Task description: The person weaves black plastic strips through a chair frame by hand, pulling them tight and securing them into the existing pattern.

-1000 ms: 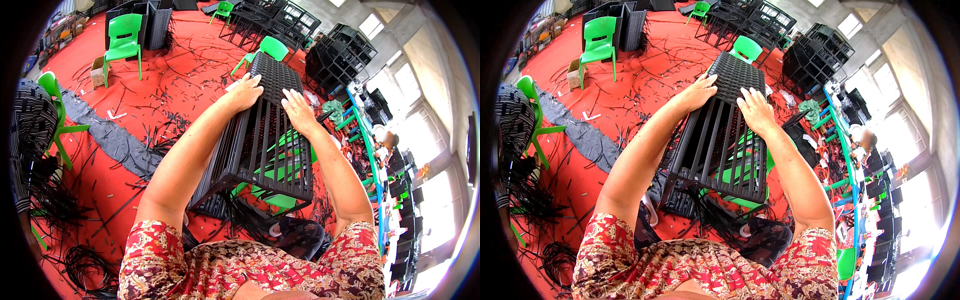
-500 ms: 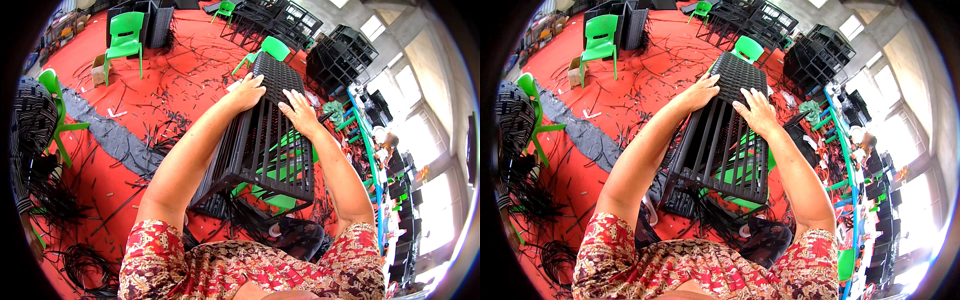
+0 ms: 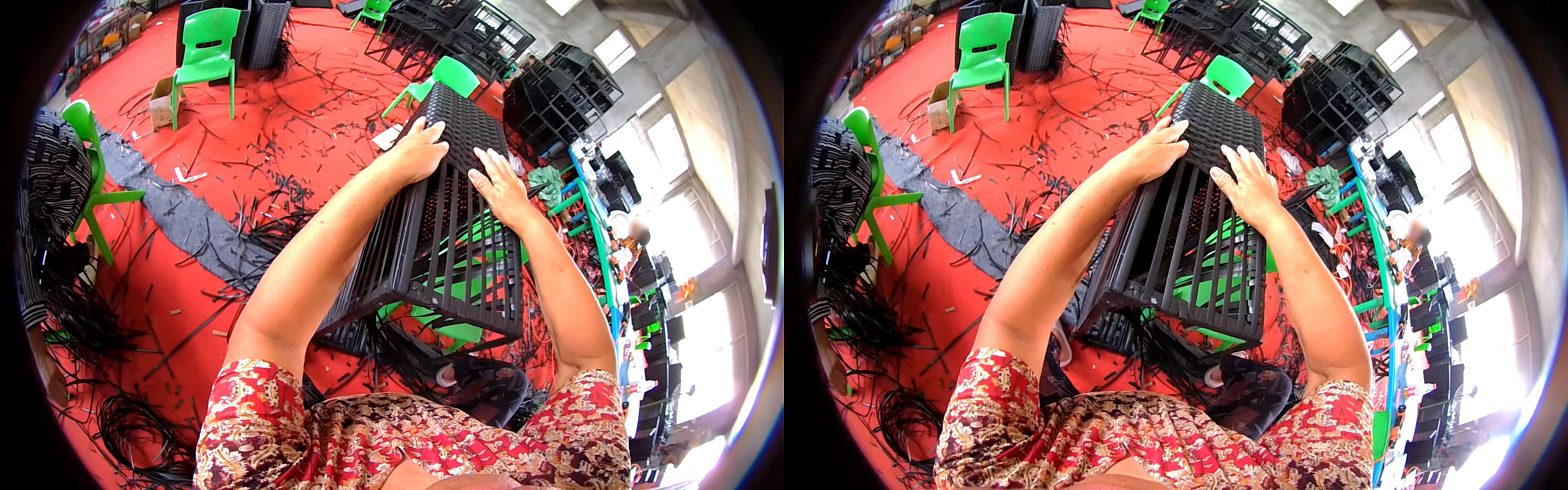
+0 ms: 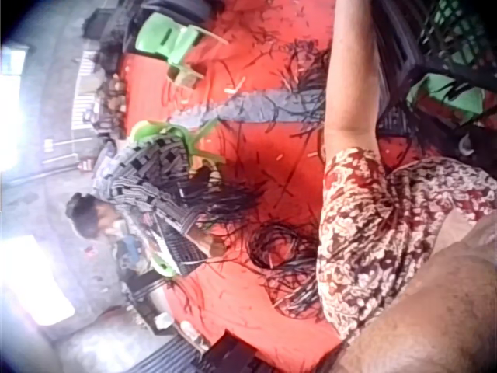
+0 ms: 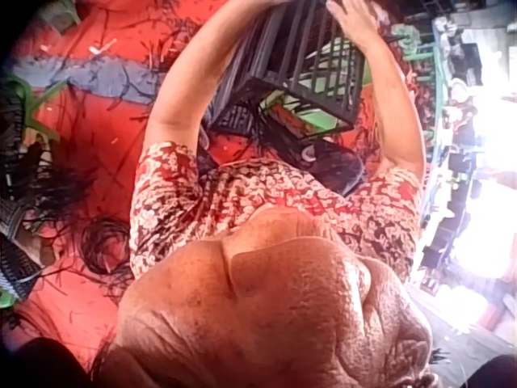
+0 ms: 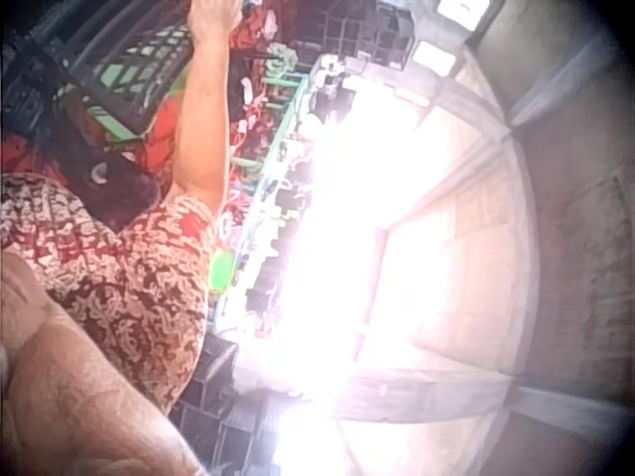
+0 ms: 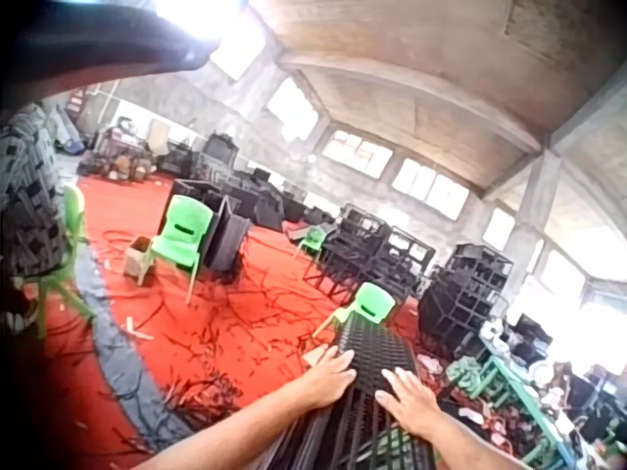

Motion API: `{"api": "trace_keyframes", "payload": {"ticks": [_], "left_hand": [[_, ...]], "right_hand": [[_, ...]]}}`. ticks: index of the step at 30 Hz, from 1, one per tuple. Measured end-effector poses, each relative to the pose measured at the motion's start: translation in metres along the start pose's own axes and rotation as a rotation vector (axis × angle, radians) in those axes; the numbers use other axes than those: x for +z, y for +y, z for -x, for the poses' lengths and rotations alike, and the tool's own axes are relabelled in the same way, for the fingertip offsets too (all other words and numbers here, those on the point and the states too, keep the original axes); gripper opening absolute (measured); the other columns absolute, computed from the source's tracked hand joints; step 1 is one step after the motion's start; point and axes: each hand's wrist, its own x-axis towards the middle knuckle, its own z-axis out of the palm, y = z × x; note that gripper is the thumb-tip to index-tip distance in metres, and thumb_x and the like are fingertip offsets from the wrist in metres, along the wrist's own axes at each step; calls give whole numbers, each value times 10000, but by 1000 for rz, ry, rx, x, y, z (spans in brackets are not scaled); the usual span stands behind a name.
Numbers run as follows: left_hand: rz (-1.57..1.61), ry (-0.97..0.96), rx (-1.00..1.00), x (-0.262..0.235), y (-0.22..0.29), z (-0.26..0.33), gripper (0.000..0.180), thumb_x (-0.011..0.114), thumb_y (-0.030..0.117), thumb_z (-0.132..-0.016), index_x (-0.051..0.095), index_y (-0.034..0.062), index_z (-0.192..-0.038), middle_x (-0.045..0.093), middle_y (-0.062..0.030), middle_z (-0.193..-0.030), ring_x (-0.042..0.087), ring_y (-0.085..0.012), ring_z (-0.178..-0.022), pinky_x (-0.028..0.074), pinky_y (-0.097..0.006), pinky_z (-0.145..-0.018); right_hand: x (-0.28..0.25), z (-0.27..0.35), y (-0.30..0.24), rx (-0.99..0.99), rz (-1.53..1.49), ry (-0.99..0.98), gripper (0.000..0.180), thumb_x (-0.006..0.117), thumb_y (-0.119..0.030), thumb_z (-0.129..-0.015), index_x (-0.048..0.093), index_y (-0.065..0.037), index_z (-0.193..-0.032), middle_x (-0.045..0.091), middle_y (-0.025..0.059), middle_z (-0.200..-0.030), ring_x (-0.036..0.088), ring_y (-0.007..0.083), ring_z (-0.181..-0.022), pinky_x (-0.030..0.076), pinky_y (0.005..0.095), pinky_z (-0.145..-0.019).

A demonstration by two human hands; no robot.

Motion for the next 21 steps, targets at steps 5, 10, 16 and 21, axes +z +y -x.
{"api": "trace_keyframes", "payload": {"ticks": [5, 10, 16, 21], "left_hand": [[-110, 164, 86, 14, -8, 0, 188, 421, 132, -788, 578, 27, -785, 499, -206, -1064, 432, -337, -1085, 270, -509, -968], [-26, 165, -15, 23, -8, -2, 218, 431, 163, -803, 591, 27, -857, 449, -210, -1170, 386, -470, -1103, 319, -495, -957], [4, 73, -148, 13, 6, -1, 233, 442, 178, -815, 598, 50, -931, 408, -202, -1274, 358, -439, -1170, 303, -466, -976], [157, 149, -209, 24, -1, -4, 273, 440, 189, -821, 584, 27, -987, 401, -208, -1263, 345, -456, -1158, 328, -487, -948]], "right_hand": [[1, -1, 1, -27, 5, 20, 653, 328, -605, -843, 315, -180, -1338, 255, 162, -1393, 208, 316, -1301, 193, 470, -1016], [0, 0, 0, -22, 9, 14, 637, 330, -587, -853, 316, -174, -1338, 257, 167, -1391, 208, 312, -1302, 194, 455, -1021], [1, 2, 6, -38, 7, 15, 625, 329, -569, -863, 315, -164, -1339, 264, 171, -1386, 212, 312, -1301, 192, 440, -1027], [-1, 1, 2, -63, -2, 21, 614, 330, -554, -870, 323, -151, -1333, 274, 183, -1377, 222, 321, -1294, 192, 437, -1031]]}}
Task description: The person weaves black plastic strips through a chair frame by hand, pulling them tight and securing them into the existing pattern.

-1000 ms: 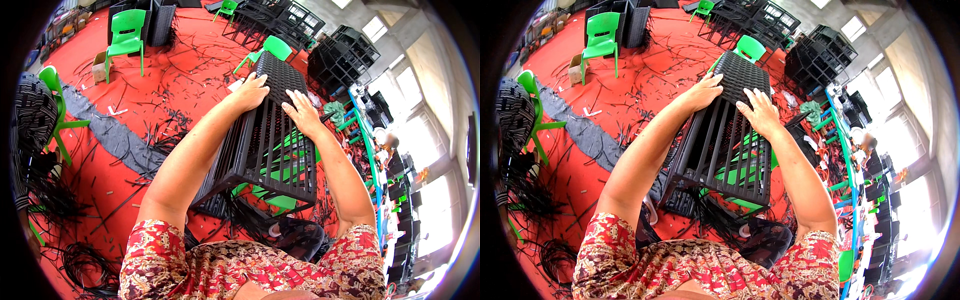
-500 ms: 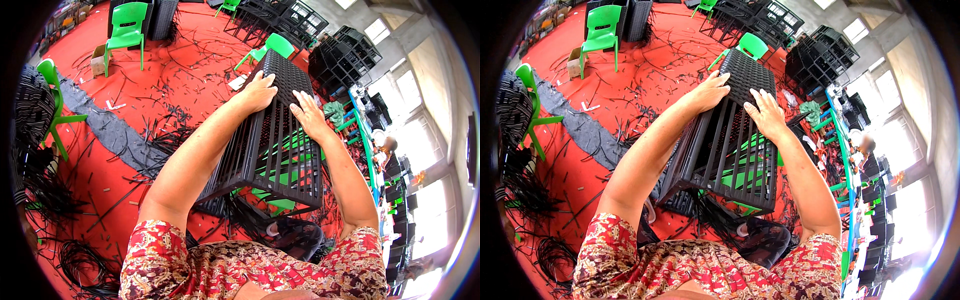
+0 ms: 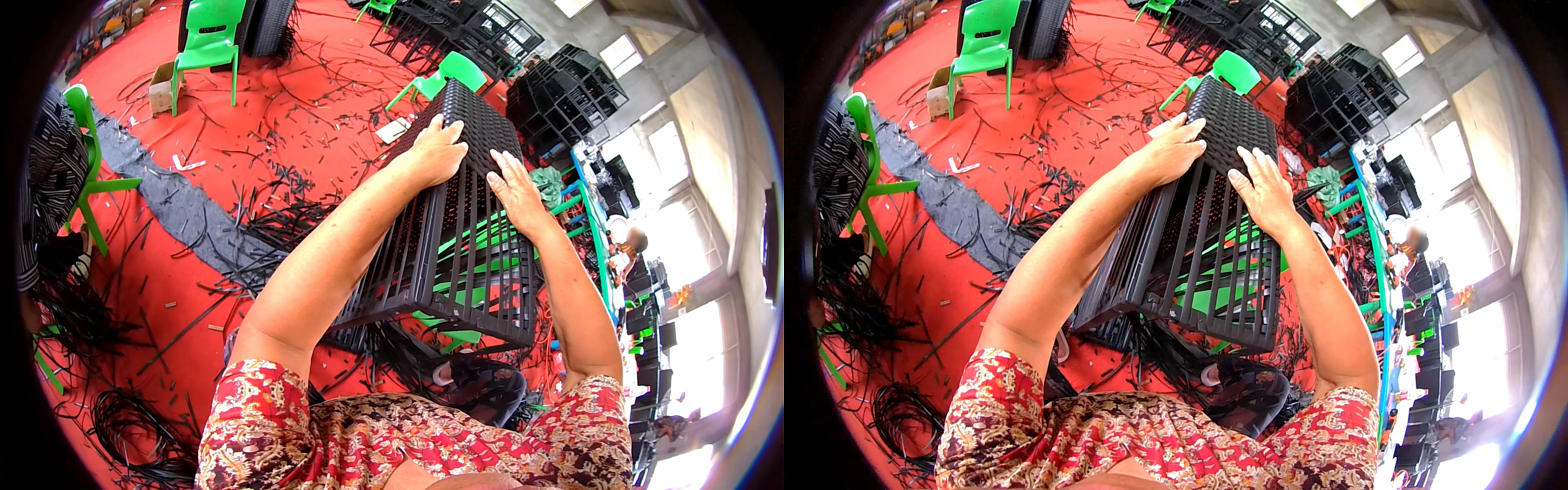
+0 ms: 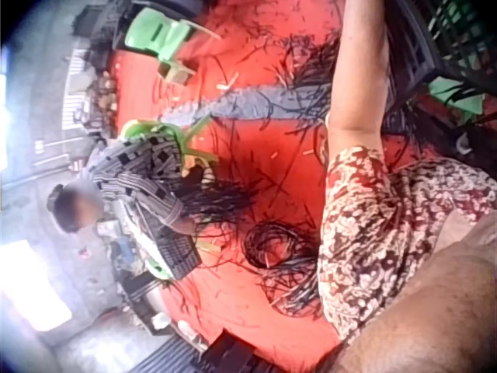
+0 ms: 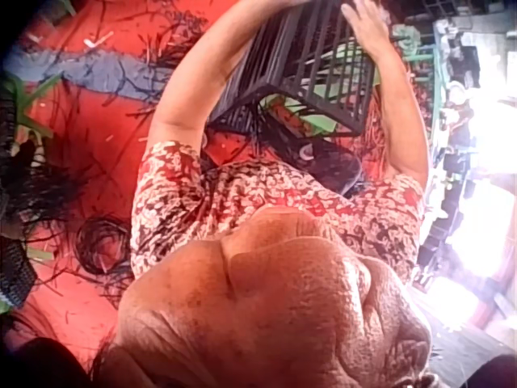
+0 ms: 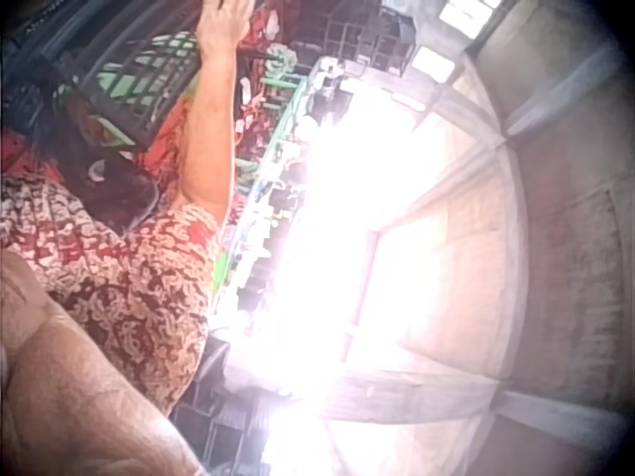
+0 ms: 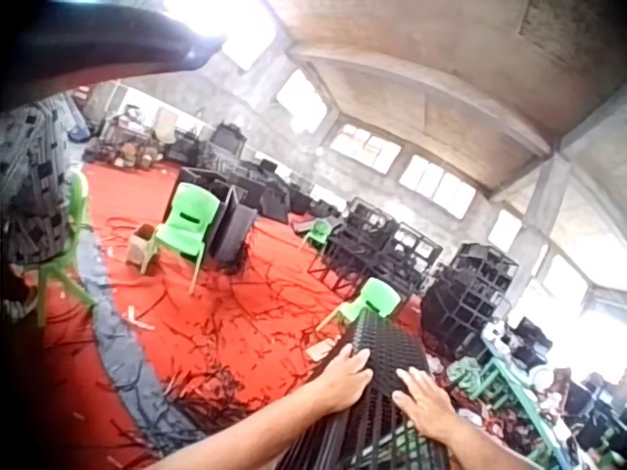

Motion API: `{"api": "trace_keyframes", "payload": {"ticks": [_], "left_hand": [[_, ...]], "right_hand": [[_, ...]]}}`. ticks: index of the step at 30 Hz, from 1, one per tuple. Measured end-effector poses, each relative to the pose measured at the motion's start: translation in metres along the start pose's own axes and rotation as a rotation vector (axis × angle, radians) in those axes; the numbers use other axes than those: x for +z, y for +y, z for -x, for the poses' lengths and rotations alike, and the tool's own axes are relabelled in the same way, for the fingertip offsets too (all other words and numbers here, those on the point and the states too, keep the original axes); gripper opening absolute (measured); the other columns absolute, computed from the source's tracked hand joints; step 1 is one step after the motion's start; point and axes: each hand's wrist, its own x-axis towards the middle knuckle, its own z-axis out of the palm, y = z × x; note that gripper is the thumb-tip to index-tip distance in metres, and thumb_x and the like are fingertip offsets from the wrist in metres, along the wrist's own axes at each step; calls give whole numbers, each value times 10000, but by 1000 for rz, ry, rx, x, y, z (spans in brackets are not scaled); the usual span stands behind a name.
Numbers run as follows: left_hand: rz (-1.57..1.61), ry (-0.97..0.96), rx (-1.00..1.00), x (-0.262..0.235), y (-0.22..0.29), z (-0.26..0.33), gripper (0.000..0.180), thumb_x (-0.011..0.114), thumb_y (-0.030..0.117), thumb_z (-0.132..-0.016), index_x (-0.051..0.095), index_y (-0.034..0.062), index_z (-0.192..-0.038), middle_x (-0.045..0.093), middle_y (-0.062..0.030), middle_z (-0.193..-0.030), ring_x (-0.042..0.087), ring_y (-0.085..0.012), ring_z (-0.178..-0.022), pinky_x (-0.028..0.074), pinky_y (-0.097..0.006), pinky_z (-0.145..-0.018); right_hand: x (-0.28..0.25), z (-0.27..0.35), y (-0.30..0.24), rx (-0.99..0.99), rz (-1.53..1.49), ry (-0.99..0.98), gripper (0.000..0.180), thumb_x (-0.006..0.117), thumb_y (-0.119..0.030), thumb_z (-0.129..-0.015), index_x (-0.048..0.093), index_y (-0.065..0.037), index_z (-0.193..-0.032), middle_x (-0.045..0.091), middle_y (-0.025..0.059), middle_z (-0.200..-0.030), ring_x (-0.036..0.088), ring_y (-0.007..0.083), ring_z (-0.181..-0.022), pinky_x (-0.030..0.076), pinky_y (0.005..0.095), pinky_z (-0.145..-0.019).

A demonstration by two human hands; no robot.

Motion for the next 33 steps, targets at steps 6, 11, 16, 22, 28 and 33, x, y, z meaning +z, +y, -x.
{"api": "trace_keyframes", "payload": {"ticks": [6, 11, 16, 22, 28, 33], "left_hand": [[37, -53, -7, 3, 0, -1, 344, 432, 200, -835, 530, -8, -1090, 385, -209, -1268, 338, -465, -1154, 330, -490, -945], [-20, 0, 37, -1, 5, 3, 274, 443, 201, -823, 595, 24, -967, 409, -179, -1243, 348, -449, -1147, 345, -496, -926], [-62, 23, 76, -4, 7, 4, 237, 458, 202, -808, 619, 40, -870, 438, -168, -1190, 361, -439, -1130, 365, -491, -903], [-75, 32, 81, -2, 5, 3, 232, 460, 194, -804, 619, 39, -871, 426, -171, -1218, 352, -452, -1142, 361, -500, -914], [-75, -21, 62, -6, 8, 3, 246, 450, 193, -814, 618, 32, -893, 412, -171, -1249, 344, -453, -1153, 346, -501, -931], [23, -55, -21, -1, 3, 1, 344, 433, 217, -836, 524, 6, -1092, 395, -222, -1245, 342, -446, -1159, 326, -483, -950]], "right_hand": [[0, 2, 1, 4, -9, 6, 610, 343, -547, -869, 333, -144, -1327, 283, 192, -1370, 232, 327, -1289, 198, 427, -1033], [1, 2, 3, -6, 5, 6, 609, 337, -549, -869, 334, -145, -1326, 284, 190, -1370, 234, 324, -1289, 199, 426, -1033], [1, 2, 2, -7, 9, 7, 613, 332, -553, -868, 334, -147, -1327, 284, 187, -1371, 234, 323, -1290, 200, 426, -1032], [0, 1, 2, -5, 10, 5, 607, 334, -546, -871, 333, -147, -1327, 280, 187, -1374, 227, 321, -1292, 197, 426, -1032], [0, 3, 1, 3, 8, 0, 607, 332, -549, -871, 328, -153, -1331, 275, 185, -1377, 223, 322, -1294, 194, 436, -1030], [0, 2, 1, 3, 2, -2, 613, 329, -560, -867, 326, -161, -1332, 276, 183, -1376, 221, 324, -1294, 190, 438, -1031]]}}
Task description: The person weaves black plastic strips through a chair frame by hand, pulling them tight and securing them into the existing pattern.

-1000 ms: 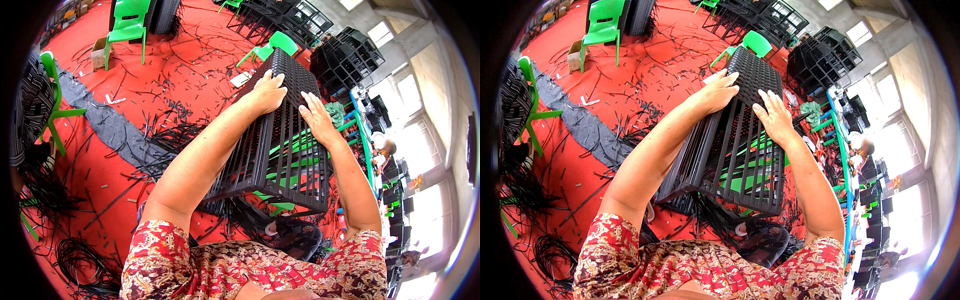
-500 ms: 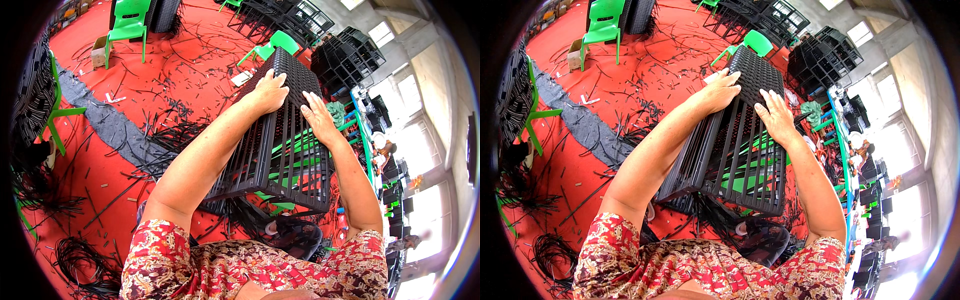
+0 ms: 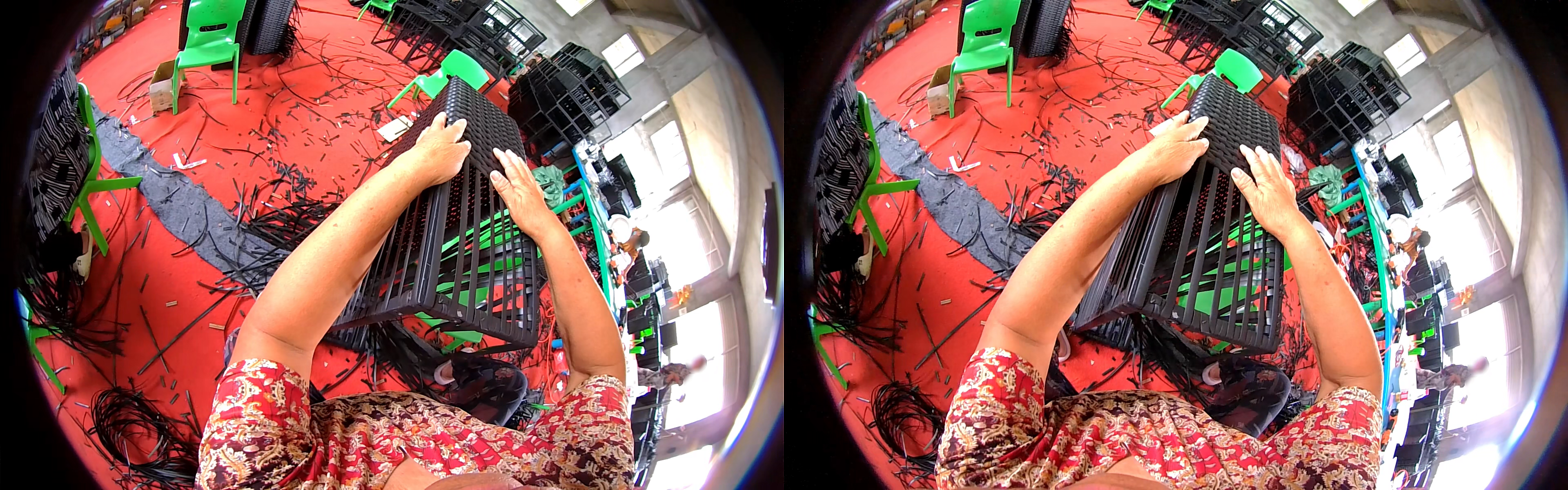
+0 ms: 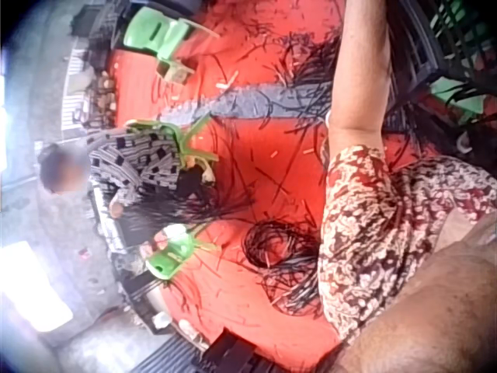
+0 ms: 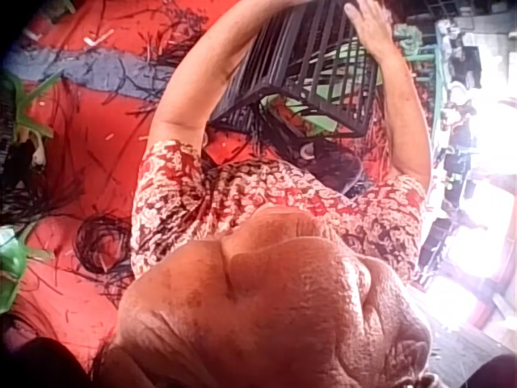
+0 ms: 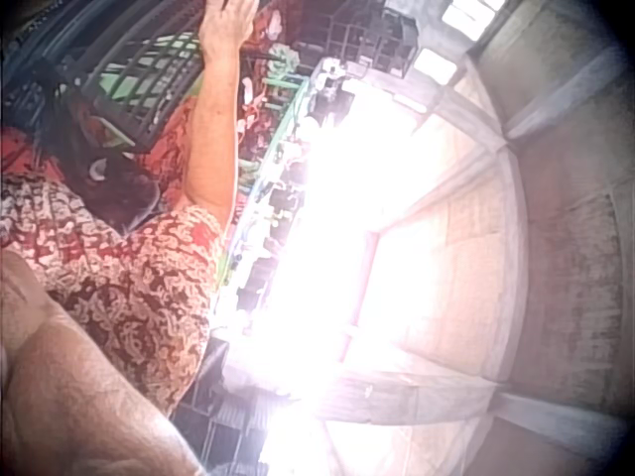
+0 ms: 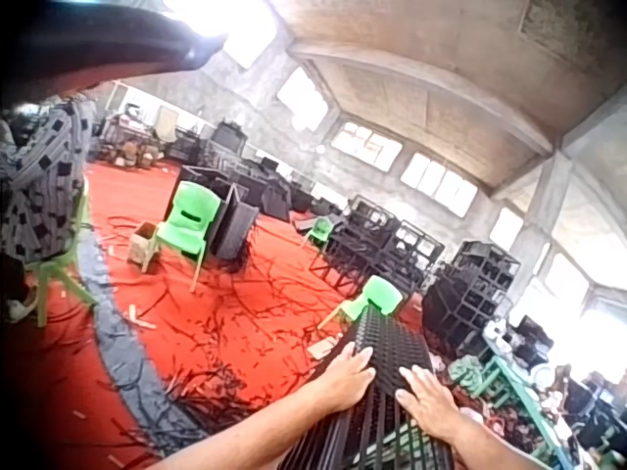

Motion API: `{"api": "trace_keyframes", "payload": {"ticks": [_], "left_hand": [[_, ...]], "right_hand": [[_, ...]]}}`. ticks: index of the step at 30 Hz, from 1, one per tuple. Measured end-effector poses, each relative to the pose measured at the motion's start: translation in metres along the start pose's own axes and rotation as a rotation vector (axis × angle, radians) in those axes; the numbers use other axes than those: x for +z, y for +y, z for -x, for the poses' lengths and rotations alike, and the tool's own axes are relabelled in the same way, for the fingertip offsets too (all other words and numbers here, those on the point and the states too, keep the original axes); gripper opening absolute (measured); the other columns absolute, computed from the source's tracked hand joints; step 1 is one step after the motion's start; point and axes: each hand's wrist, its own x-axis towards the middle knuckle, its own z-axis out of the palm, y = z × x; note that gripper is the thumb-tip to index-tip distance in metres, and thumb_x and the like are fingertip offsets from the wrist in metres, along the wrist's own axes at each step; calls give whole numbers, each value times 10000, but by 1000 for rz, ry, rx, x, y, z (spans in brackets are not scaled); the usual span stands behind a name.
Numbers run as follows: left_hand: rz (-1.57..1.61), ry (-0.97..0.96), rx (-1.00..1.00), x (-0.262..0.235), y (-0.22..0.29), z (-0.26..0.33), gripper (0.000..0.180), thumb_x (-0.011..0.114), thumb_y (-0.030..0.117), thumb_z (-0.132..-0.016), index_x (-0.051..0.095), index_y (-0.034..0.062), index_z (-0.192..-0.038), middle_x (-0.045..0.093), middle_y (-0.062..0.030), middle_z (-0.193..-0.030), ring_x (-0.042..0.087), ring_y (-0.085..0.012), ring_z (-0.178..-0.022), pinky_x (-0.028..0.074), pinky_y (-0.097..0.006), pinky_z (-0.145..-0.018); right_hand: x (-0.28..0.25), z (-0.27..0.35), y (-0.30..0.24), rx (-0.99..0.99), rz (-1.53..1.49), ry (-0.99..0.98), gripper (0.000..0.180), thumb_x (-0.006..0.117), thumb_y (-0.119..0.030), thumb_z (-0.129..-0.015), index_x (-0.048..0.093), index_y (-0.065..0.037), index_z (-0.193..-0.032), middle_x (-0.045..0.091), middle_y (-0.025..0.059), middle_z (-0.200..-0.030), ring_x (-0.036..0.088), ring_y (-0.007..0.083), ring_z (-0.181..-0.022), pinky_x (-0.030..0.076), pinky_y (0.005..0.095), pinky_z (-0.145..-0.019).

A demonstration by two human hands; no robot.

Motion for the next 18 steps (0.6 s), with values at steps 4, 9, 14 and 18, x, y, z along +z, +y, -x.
{"api": "trace_keyframes", "payload": {"ticks": [4, 9, 14, 18], "left_hand": [[-15, -46, 31, 2, -5, -1, 439, 438, 238, -836, 425, 7, -1210, 365, -304, -1230, 350, -458, -1150, 321, -476, -956], [41, 2, -38, 7, -7, -2, 407, 434, 232, -839, 461, 4, -1176, 368, -270, -1254, 334, -454, -1166, 320, -479, -959], [-58, -20, 39, -7, 7, 2, 330, 429, 212, -842, 550, 3, -1067, 389, -206, -1271, 330, -451, -1170, 326, -483, -956], [-71, 18, 59, -9, 4, 4, 294, 429, 201, -840, 592, 17, -1002, 396, -201, -1267, 336, -457, -1163, 332, -492, -951]], "right_hand": [[0, 0, 1, -5, 1, 4, 619, 327, -563, -865, 327, -155, -1331, 278, 185, -1375, 223, 325, -1293, 192, 440, -1030], [0, -1, 0, -17, -1, 7, 623, 323, -565, -865, 329, -150, -1330, 279, 187, -1373, 228, 323, -1291, 194, 443, -1028], [2, 1, 4, 0, 4, 5, 616, 323, -559, -868, 332, -150, -1328, 284, 186, -1370, 233, 322, -1290, 198, 441, -1026], [0, -2, -1, -12, 2, 10, 611, 323, -554, -870, 334, -148, -1327, 287, 185, -1369, 234, 322, -1289, 201, 442, -1025]]}}
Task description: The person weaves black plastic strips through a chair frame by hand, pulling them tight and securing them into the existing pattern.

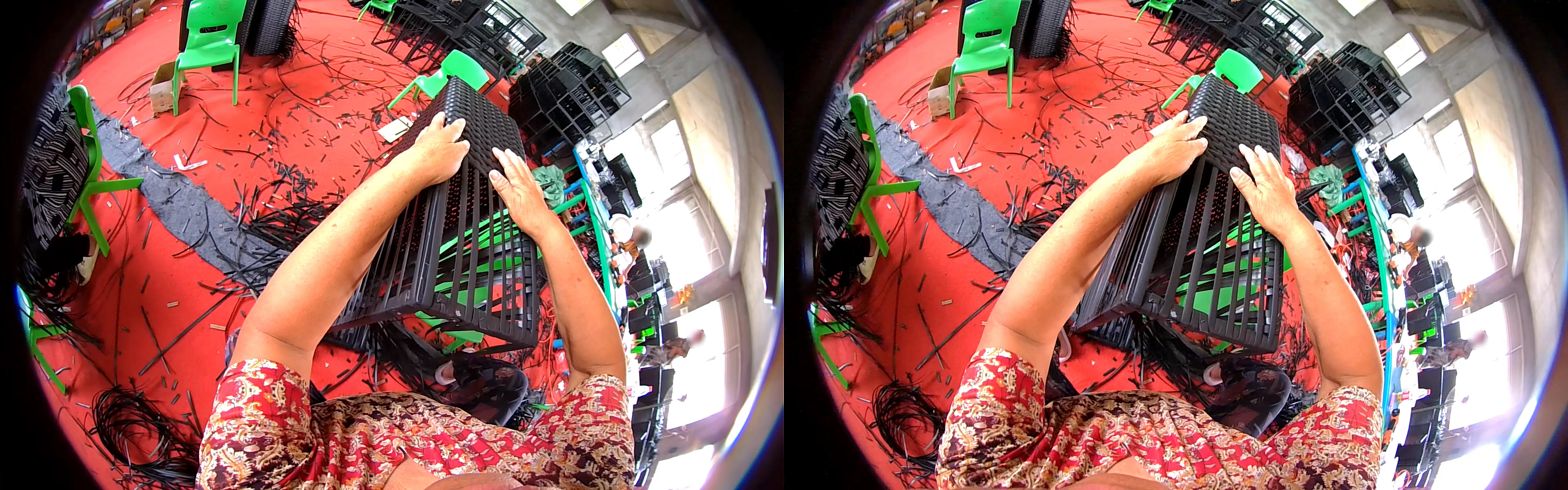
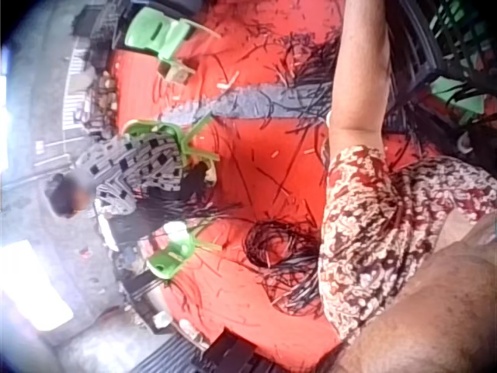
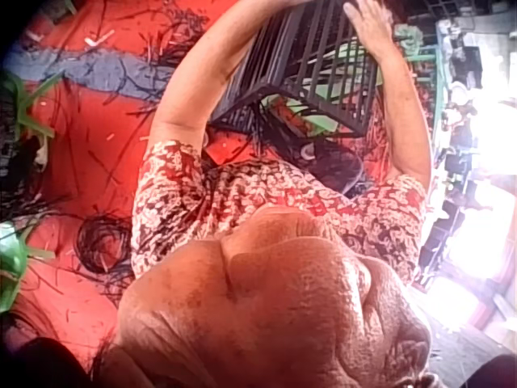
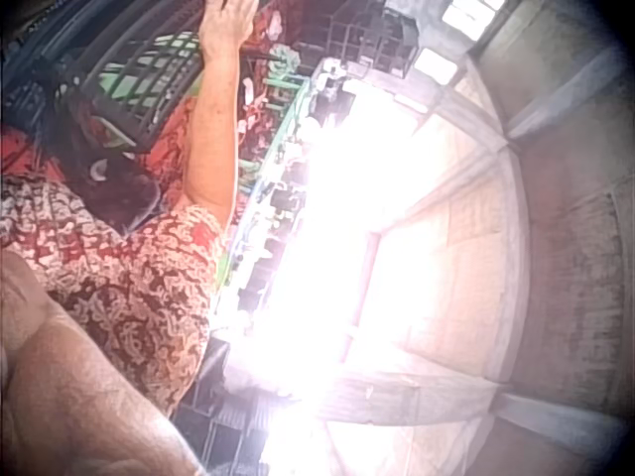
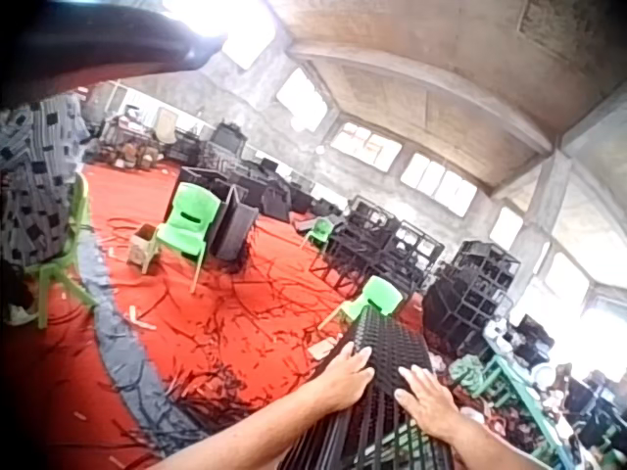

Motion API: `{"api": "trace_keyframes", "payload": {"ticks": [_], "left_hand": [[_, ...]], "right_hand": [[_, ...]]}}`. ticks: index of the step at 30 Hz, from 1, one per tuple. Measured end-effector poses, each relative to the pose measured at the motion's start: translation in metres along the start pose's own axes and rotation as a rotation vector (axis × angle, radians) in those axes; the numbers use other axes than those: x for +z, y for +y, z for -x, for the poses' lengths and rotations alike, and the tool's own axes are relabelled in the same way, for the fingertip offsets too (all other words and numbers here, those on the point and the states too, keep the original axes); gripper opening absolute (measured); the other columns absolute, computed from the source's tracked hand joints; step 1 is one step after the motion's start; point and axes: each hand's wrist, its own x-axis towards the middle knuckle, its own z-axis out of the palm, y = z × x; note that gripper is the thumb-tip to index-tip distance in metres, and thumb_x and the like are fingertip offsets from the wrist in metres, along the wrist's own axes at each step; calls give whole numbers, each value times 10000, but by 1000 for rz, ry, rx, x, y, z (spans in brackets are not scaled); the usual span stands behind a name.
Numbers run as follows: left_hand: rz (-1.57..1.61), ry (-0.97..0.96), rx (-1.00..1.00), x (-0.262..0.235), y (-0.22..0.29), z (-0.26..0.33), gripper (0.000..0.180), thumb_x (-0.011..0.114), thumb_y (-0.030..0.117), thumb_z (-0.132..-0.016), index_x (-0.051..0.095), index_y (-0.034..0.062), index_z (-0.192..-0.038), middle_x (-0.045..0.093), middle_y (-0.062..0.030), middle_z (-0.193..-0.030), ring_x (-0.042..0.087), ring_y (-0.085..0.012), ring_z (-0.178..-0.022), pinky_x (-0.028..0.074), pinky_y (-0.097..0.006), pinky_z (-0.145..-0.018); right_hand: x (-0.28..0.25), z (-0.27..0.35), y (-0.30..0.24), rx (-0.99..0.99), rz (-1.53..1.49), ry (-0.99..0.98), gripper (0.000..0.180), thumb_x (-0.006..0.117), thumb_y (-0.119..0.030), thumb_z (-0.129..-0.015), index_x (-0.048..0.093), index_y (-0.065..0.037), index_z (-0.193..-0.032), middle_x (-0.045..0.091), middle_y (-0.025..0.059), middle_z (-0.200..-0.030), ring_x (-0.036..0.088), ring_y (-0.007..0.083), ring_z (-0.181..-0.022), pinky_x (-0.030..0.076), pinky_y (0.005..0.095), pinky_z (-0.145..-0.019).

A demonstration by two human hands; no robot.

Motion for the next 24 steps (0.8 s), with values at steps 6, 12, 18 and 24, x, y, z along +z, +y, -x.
{"api": "trace_keyframes", "payload": {"ticks": [6, 12, 18, 24], "left_hand": [[40, -15, -35, -7, 7, 1, 285, 429, 198, -836, 599, 24, -984, 397, -197, -1270, 337, -474, -1155, 336, -498, -950], [52, 33, -9, 1, -3, -1, 276, 436, 201, -829, 605, 32, -968, 402, -199, -1267, 319, -500, -1162, 350, -489, -946], [22, -171, -54, -11, 6, -2, 320, 404, 198, -874, 549, -19, -1060, 340, -237, -1318, 252, -452, -1234, 200, -424, -1050], [69, -158, -67, -15, 5, -2, 312, 394, 189, -876, 562, -16, -1040, 332, -254, -1317, 231, -462, -1242, 188, -427, -1056]], "right_hand": [[1, 1, 3, -4, 4, 0, 610, 324, -551, -870, 335, -145, -1326, 288, 186, -1368, 236, 323, -1287, 203, 443, -1024], [0, 0, -1, -4, 13, 3, 610, 325, -553, -870, 333, -148, -1326, 286, 185, -1370, 236, 325, -1287, 210, 441, -1023], [2, 1, 2, 2, 24, -1, 620, 320, -564, -865, 327, -154, -1330, 279, 182, -1375, 231, 324, -1291, 209, 450, -1021], [1, -1, 0, 24, 26, -6, 632, 316, -579, -859, 323, -161, -1333, 270, 168, -1385, 223, 311, -1297, 204, 447, -1023]]}}
